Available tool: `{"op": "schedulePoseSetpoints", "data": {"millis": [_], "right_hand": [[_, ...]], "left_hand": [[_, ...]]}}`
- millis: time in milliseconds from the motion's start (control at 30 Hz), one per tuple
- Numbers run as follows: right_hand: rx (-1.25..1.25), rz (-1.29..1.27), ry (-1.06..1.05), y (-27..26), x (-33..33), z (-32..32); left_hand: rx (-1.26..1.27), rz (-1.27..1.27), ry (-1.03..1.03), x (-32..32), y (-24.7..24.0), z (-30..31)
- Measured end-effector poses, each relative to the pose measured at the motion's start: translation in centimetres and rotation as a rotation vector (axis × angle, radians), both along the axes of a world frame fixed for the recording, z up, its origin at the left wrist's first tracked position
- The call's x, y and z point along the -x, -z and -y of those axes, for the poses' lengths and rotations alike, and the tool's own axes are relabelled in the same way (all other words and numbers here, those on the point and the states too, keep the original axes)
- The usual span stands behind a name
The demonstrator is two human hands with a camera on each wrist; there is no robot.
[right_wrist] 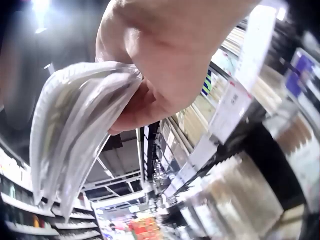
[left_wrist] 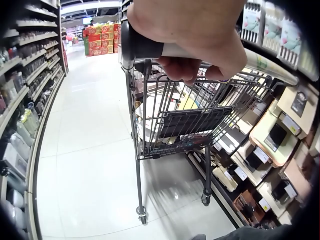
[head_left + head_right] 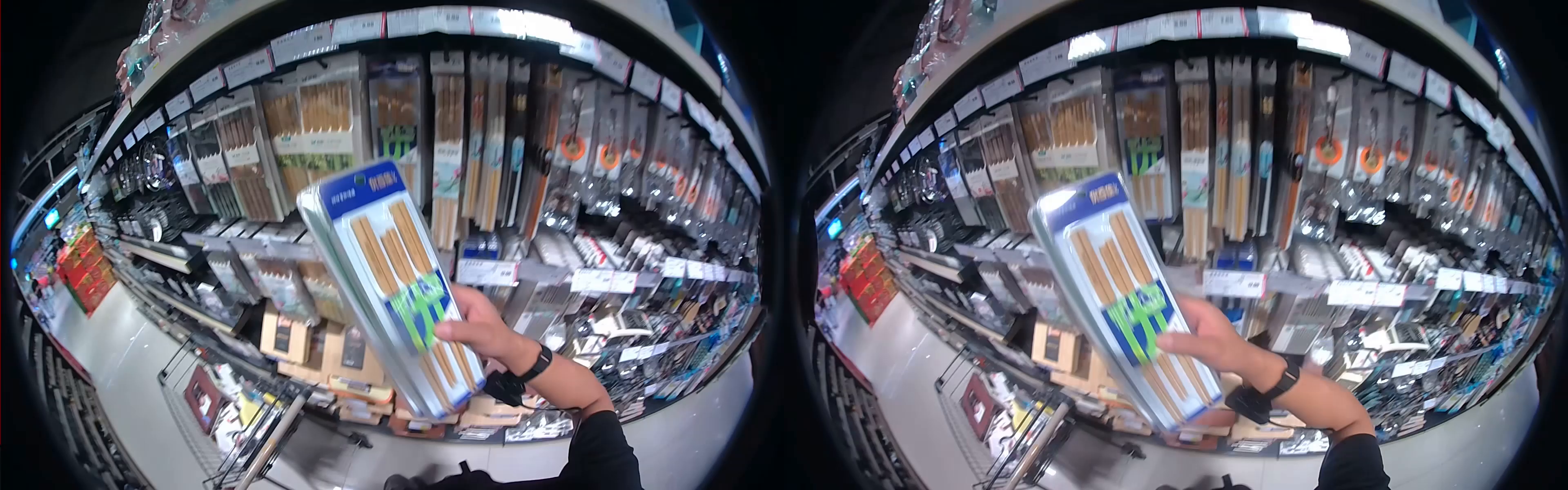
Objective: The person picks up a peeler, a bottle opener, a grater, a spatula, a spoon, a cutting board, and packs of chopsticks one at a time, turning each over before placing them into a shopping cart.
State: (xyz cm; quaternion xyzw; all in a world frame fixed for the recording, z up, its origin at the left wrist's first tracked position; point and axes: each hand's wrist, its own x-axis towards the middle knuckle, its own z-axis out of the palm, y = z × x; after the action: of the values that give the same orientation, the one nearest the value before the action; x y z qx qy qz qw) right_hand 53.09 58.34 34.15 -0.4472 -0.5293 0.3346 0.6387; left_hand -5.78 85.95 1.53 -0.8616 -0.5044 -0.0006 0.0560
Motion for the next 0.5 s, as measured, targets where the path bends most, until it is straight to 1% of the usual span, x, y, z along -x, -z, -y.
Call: {"op": "schedulePoseSetpoints", "data": {"millis": [33, 67, 100, 133, 167, 200, 233, 267, 300, 367, 400, 433, 467, 500], "right_hand": [[0.057, -0.1, -0.079, 1.8, 0.8, 0.9], [0.079, -0.228, -0.111, 3.3, 2.1, 1.6], [0.084, -0.202, -0.164, 5.3, 2.4, 1.8], [0.076, -0.279, -0.211, 7.6, 2.8, 1.9], [0.066, -0.353, -0.257, 10.0, 3.3, 1.9], [0.074, -0.474, -0.284, 12.5, 3.9, 1.9], [0.194, -0.482, -0.2, 13.0, 4.6, 2.2], [0.201, -0.538, -0.201, 14.8, 4.9, 2.1], [0.213, -0.583, -0.197, 16.4, 5.2, 2.1], [0.244, -0.664, -0.225, 17.3, 6.1, 2.4], [0.277, -0.728, -0.239, 17.6, 6.6, 2.5], [0.286, -0.733, -0.24, 18.1, 7.0, 2.4], [0.277, -0.728, -0.296, 18.7, 7.3, 1.8], [0.281, -0.723, -0.36, 19.2, 7.7, 1.3]], "left_hand": [[-0.041, -0.001, 0.001, -1.0, -1.3, 0.8], [0.039, -0.031, -0.029, -1.5, -2.3, 1.0], [0.12, -0.061, -0.062, -1.6, -2.0, 0.7], [-0.05, -0.009, -0.073, 1.3, 3.2, -1.5], [-0.13, 0.039, -0.087, 1.7, 4.2, -1.5], [-0.072, 0.086, -0.162, 1.2, 3.6, -1.1], [-0.128, 0.171, -0.172, 1.0, 3.9, -0.9], [-0.111, 0.248, -0.204, -0.5, 2.5, 0.2], [-0.102, 0.207, -0.227, -0.2, 3.2, 0.2], [-0.204, 0.35, -0.281, -2.4, 2.6, 2.1], [-0.138, 0.608, -0.278, -4.2, 2.7, 2.8], [-0.066, 0.871, -0.274, -6.8, 2.6, 3.5], [0.23, 1.067, -0.272, -11.1, -0.4, 5.2], [0.534, 1.258, -0.281, -15.6, -4.6, 7.5]]}}
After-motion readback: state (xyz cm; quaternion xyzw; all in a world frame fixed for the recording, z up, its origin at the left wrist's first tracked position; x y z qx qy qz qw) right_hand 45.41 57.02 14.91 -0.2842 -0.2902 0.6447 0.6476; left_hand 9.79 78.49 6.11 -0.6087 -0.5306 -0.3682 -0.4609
